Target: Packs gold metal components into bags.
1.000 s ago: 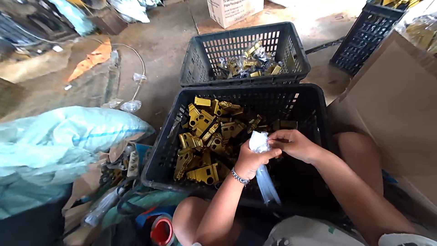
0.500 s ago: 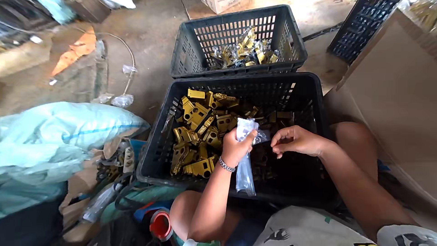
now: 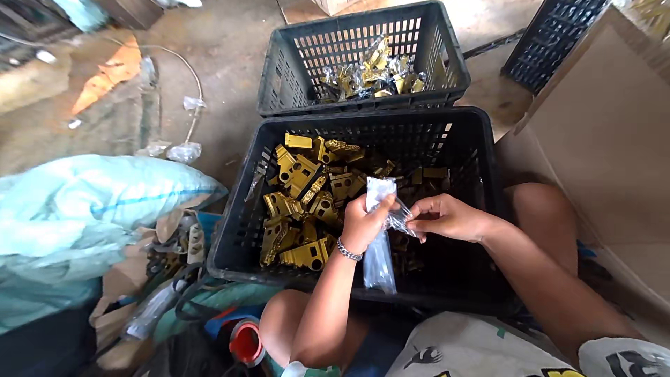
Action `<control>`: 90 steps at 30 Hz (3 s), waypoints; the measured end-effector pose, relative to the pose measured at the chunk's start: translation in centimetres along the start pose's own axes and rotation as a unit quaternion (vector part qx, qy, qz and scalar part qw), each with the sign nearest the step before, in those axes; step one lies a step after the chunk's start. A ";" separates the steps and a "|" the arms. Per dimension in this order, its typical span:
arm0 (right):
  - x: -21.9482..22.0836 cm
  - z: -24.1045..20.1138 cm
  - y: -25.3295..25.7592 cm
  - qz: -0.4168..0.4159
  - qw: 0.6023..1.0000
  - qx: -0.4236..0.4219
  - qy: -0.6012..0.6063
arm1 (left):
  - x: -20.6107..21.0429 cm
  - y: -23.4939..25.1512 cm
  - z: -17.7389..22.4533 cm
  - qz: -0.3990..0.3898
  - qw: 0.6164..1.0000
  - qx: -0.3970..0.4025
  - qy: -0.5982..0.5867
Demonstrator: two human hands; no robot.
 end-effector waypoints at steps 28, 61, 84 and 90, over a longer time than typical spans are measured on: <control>-7.1 15.7 4.9 -0.014 0.738 0.377 -0.559 | -3.4 0.7 0.5 0.118 0.979 0.149 0.067; 0.0 -1.7 4.4 0.154 0.988 -0.014 -0.009 | -3.3 -0.1 1.8 0.204 0.932 0.268 0.131; -0.7 -0.8 3.2 0.232 0.964 -0.125 -0.033 | 2.1 -2.0 2.1 -0.084 0.977 0.193 -0.032; -0.7 -1.2 2.8 -0.052 0.901 0.045 -0.428 | -0.7 -0.5 -0.3 -0.009 0.994 0.000 -0.111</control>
Point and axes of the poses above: each hand's wrist, its own y-axis towards the middle knuckle, its own x-axis out of the palm, z = x × y, the point moved 8 cm from there along y, towards the middle knuckle, and after that the axes turned 6 degrees about x, right-handed, at the moved point
